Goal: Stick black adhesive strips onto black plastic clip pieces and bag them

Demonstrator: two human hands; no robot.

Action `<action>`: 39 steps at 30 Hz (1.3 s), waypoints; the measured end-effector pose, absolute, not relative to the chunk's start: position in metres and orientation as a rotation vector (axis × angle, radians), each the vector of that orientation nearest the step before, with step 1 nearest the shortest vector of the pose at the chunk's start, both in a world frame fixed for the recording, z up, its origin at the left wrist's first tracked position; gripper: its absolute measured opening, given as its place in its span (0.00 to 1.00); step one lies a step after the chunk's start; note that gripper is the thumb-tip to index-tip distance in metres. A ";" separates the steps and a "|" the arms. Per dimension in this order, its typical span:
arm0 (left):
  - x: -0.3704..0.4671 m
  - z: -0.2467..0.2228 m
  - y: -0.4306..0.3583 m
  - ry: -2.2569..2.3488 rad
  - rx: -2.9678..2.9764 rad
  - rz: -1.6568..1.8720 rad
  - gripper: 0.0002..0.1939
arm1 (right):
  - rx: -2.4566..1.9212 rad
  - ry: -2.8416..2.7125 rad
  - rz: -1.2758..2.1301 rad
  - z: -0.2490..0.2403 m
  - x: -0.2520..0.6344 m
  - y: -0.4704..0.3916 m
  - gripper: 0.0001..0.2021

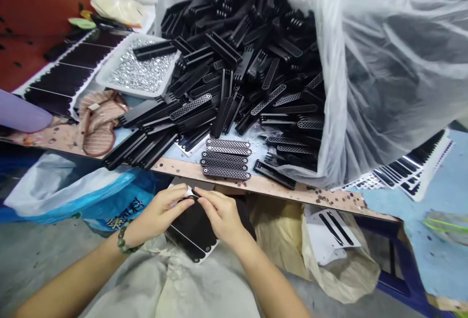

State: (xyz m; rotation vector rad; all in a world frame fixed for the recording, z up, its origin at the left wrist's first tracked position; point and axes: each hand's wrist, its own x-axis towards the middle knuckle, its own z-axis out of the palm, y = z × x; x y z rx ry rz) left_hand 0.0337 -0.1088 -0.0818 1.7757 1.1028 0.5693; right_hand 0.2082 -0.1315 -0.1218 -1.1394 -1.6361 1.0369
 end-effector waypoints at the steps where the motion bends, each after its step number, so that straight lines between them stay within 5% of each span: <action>1: 0.033 -0.084 -0.108 1.086 1.779 0.539 0.10 | -1.184 -1.528 1.171 -0.126 0.209 -0.132 0.12; 5: 0.027 -0.091 -0.100 1.082 1.758 0.416 0.10 | -1.291 -0.880 1.435 -0.136 0.228 -0.121 0.15; 8: 0.022 -0.096 -0.093 1.169 1.747 0.304 0.09 | -1.247 -0.654 1.210 -0.129 0.254 -0.103 0.13; 12: 0.025 -0.098 -0.086 1.313 1.701 0.283 0.10 | -1.270 -1.322 0.859 -0.107 0.270 -0.080 0.09; 17: 0.030 -0.097 -0.081 1.363 1.663 0.448 0.23 | -1.147 -1.991 0.769 -0.106 0.251 -0.064 0.08; 22: 0.030 -0.104 -0.072 1.383 1.672 0.520 0.11 | -1.182 -2.121 0.704 -0.117 0.244 -0.059 0.07; 39: 0.047 -0.116 -0.060 1.364 1.837 0.631 0.12 | -1.164 -2.138 0.707 -0.114 0.247 -0.055 0.07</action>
